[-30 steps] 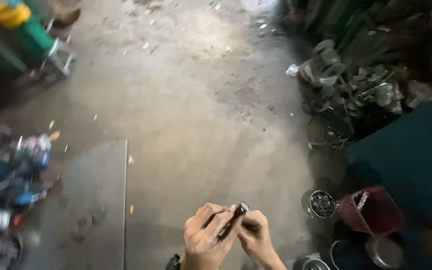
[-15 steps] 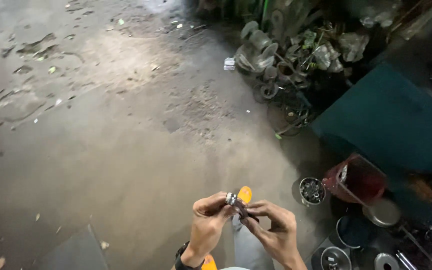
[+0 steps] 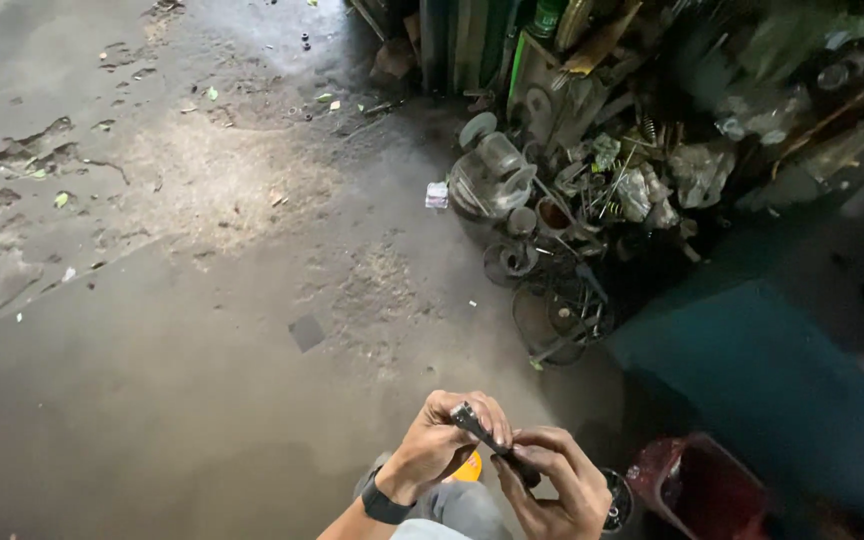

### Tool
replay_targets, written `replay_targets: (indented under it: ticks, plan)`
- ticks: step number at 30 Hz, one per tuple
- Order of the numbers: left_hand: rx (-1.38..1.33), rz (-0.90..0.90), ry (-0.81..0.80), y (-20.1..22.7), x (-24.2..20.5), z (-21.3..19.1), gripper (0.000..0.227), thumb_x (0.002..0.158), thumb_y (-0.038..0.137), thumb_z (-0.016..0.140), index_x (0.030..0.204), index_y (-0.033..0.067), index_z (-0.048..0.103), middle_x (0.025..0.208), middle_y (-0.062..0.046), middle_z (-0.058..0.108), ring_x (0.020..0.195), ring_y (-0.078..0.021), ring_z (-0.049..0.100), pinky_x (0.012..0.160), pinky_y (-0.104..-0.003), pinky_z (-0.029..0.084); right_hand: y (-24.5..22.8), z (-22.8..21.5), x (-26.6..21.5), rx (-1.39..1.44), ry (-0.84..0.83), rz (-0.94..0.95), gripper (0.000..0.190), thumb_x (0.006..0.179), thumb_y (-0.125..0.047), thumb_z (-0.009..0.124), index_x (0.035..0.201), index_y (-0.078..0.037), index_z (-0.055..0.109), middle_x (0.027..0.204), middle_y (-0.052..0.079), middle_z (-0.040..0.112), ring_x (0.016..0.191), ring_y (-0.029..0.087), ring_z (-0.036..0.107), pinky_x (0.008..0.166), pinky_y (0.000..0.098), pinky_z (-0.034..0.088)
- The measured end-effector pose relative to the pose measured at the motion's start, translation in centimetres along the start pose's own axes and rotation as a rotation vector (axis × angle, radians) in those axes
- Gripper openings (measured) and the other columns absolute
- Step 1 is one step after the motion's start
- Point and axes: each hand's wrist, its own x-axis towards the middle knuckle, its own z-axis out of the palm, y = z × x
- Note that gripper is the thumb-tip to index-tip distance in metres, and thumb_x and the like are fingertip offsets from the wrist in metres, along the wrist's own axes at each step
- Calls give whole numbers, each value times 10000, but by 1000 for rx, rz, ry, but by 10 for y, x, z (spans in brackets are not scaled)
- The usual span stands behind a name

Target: The person picks up small metal parts from a workbench, wipes them with a dark cloth, and then grinds them against a bench grinder. They repeatedly inspect the parts on a clear glass plate between grinding sessions.

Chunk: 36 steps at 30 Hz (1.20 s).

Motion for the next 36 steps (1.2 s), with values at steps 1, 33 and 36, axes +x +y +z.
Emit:
replay_targets:
  ticks: [1,33,36]
  plan:
    - [13,-16,-9,4,20,-5,74,912,34,757,906,-13,700,943,-146,696,939,-254,677,883,-365,544,13,2,16,6,-37,-30,299,672,14,878,901,-23,688,957,134,749,852,199,787,673,279,627]
    - [1902,177,383,-242,788,-1160,247,934,139,676,1042,-48,558,904,-291,657,876,-484,629,778,-545,497,1084,362,250,-269,211,562,231,886,13,738,1115,10,763,1056,114,793,962,205,745,870,317,571]
    - [2036,221,472,-246,834,-1207,394,750,116,735,989,-154,576,904,-396,619,816,-529,623,705,-542,520,1135,374,242,0,204,353,195,952,-23,694,1143,-12,726,1187,116,736,1135,212,725,943,355,585]
